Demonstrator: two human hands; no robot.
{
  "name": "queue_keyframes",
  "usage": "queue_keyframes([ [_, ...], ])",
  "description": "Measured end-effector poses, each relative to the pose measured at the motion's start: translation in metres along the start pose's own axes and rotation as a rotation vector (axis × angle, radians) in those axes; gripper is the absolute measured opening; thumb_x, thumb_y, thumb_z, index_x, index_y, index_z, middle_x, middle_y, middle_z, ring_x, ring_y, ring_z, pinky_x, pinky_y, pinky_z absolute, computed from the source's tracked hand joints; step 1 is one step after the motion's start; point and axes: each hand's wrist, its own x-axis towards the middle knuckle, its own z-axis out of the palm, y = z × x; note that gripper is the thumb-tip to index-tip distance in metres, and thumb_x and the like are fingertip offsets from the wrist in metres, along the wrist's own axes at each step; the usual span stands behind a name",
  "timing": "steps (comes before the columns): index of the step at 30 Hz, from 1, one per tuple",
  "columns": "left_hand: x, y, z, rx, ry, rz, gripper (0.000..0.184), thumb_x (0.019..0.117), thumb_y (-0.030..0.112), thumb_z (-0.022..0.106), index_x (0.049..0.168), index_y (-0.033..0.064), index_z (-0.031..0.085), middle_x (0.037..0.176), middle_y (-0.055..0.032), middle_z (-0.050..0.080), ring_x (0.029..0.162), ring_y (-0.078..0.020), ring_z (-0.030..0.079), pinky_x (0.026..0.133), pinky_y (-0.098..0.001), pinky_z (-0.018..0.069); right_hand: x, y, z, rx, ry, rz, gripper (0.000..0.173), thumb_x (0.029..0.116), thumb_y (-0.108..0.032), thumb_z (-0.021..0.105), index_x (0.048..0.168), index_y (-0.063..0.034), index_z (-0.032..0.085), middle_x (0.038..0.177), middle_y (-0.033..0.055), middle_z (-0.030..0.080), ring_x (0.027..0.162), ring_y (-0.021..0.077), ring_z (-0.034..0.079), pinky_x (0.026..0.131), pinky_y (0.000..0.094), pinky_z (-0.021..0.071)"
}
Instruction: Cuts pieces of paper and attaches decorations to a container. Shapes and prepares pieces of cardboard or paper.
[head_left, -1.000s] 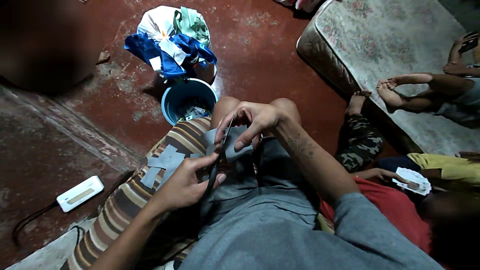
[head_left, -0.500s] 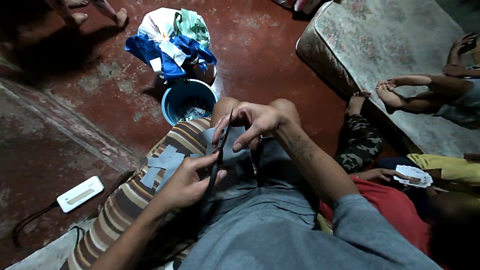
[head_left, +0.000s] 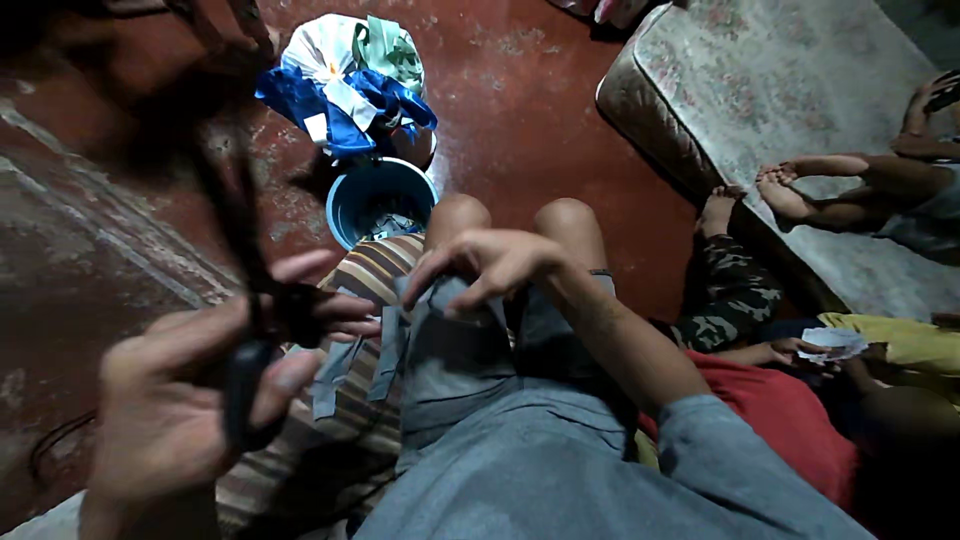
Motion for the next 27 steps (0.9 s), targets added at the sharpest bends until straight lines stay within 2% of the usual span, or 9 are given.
queue_keyframes([
  [4,0.001,0.000,-0.007,0.083,0.179,0.023,0.064,0.0965,0.034,0.069,0.148,0.0037,0.046,0.117,-0.0129,0.073,0.099,-0.0296,0.074,0.084,-0.0436,0.0647,0.033,0.013,0.043,-0.107,-0.147,-0.013,0.036,0.0822,0.006,0.070,0.118,0.0030,0.071,0.114,0.0116,0.072,0.106,0.0163,0.068,0.095,0.0346,0.0554],
  [8,0.009,-0.014,0.011,0.115,0.165,0.028,0.063,0.0976,0.035,0.068,0.149,0.0058,0.046,0.117,-0.0099,0.074,0.100,-0.0263,0.074,0.086,-0.0403,0.0641,0.051,0.023,0.047,-0.323,-0.132,0.111,0.035,0.0793,0.009,0.074,0.113,0.0012,0.073,0.106,0.0130,0.073,0.099,0.0209,0.069,0.092,0.0400,0.0538],
  [12,0.012,-0.029,0.020,0.163,0.091,0.004,0.059,0.0962,0.024,0.068,0.147,0.0032,0.049,0.118,-0.0082,0.073,0.101,-0.0237,0.073,0.089,-0.0379,0.0631,0.051,0.028,0.044,-0.615,-0.140,0.260,0.035,0.0761,0.008,0.078,0.110,-0.0018,0.073,0.101,0.0161,0.070,0.095,0.0291,0.065,0.088,0.0471,0.0524],
  [15,0.015,-0.034,0.018,0.165,0.083,-0.015,0.059,0.0964,0.024,0.067,0.148,0.0017,0.048,0.118,-0.0086,0.074,0.102,-0.0240,0.073,0.088,-0.0372,0.0632,0.046,0.010,0.037,-0.661,-0.139,0.394,0.048,0.0763,0.008,0.077,0.122,-0.0054,0.071,0.117,0.0222,0.061,0.107,0.0347,0.060,0.089,0.0486,0.0522],
  [17,0.017,-0.034,0.018,0.184,0.114,-0.055,0.057,0.0972,0.024,0.066,0.147,0.0016,0.048,0.117,-0.0066,0.073,0.101,-0.0214,0.073,0.086,-0.0342,0.0632,0.038,-0.006,0.029,-0.663,-0.061,0.428,0.055,0.0765,0.006,0.078,0.128,-0.0065,0.068,0.120,0.0245,0.057,0.105,0.0360,0.060,0.086,0.0493,0.0527],
  [20,0.022,-0.038,0.025,0.213,0.208,-0.132,0.052,0.0956,0.022,0.066,0.142,0.0046,0.052,0.118,-0.0039,0.073,0.103,-0.0176,0.073,0.086,-0.0312,0.0627,0.016,-0.020,0.011,-0.676,0.040,0.376,0.068,0.0752,0.004,0.081,0.138,-0.0088,0.058,0.128,0.0236,0.057,0.109,0.0354,0.062,0.090,0.0495,0.0549],
  [21,0.024,-0.040,0.029,0.217,0.217,-0.144,0.052,0.0943,0.022,0.067,0.141,0.0055,0.052,0.119,-0.0029,0.072,0.104,-0.0158,0.072,0.087,-0.0303,0.0617,0.009,-0.024,0.004,-0.666,0.060,0.315,0.070,0.0750,0.004,0.082,0.140,-0.0063,0.056,0.124,0.0226,0.059,0.107,0.0336,0.063,0.090,0.0478,0.0550],
  [24,0.031,-0.050,0.054,0.149,0.217,-0.170,0.054,0.0873,0.027,0.076,0.134,0.0084,0.057,0.120,-0.0007,0.070,0.104,-0.0126,0.069,0.088,-0.0301,0.0603,-0.005,-0.033,-0.011,-0.554,0.106,0.060,0.058,0.0814,-0.004,0.080,0.134,0.0022,0.056,0.110,0.0151,0.066,0.096,0.0207,0.065,0.086,0.0361,0.0568],
  [27,0.035,-0.057,0.083,-0.011,0.259,-0.200,0.053,0.0796,0.028,0.085,0.125,0.0144,0.061,0.110,0.0031,0.069,0.096,-0.0092,0.069,0.081,-0.0265,0.0606,-0.009,-0.032,-0.020,-0.423,0.124,-0.103,0.048,0.0839,-0.008,0.078,0.124,0.0062,0.056,0.112,0.0130,0.067,0.095,0.0149,0.068,0.082,0.0316,0.0598],
])
